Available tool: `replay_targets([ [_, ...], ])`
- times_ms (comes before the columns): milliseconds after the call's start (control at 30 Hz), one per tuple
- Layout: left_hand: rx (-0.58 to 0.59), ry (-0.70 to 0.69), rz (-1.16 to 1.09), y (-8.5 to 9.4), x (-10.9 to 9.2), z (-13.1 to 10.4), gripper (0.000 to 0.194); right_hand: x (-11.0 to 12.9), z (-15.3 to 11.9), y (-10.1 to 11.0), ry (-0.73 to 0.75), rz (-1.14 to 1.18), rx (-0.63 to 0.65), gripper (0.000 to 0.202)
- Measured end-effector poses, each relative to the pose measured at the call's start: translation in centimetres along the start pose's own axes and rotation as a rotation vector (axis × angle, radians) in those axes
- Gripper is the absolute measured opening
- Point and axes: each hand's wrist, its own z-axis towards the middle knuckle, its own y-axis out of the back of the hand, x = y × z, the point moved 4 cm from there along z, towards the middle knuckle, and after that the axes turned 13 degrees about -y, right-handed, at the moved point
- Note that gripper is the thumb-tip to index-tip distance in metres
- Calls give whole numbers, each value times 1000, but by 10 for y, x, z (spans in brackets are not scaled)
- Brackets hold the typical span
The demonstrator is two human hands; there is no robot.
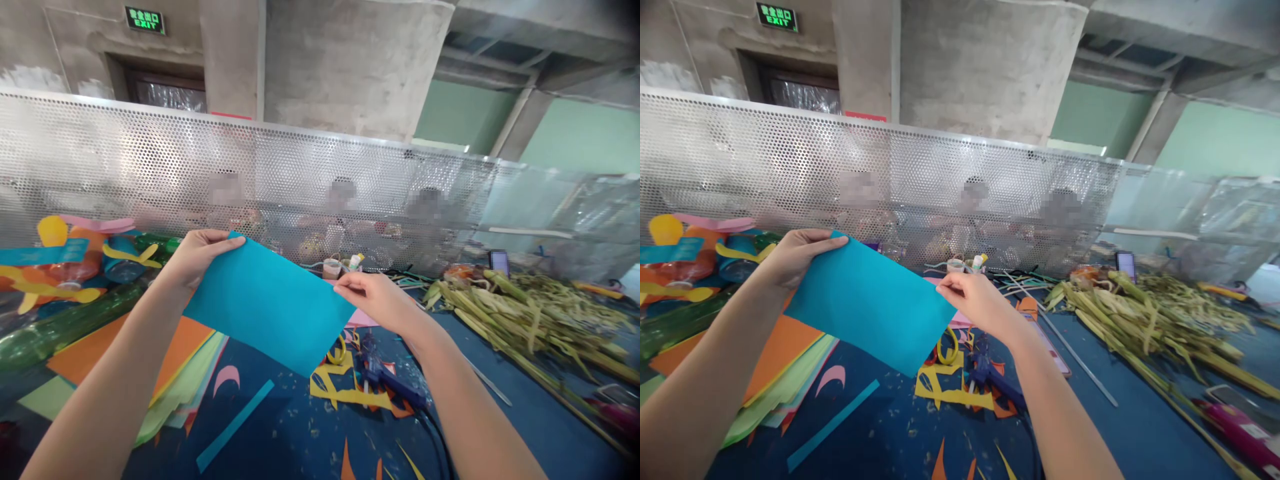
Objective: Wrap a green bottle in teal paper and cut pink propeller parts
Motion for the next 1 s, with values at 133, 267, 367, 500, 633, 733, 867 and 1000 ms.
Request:
replay_targets([
  [133,-11,28,1,1,-2,-1,26,3,-2,3,6,-102,-30,28],
  [267,-8,74,-47,4,-1,-1,27,3,-3,3,1,-91,-10,25],
  [367,-22,85,-72,8,2,1,27,-1,-3,4,-35,-55,17,26],
  [500,-11,79,-89,11,3,2,26,-5,-3,8,-58,19,43,24],
  [633,27,42,-99,10,2,2,25,-6,-4,12,-46,90,62,23],
  [733,41,15,-67,9,5,4,29,-10,-3,13,-68,106,85,24],
  [867,122,-9,-57,2,13,7,33,-23,-1,14,-112,152,149,27],
  [1000,224,-28,-51,-7,17,6,30,-36,-1,15,-159,191,299,37],
])
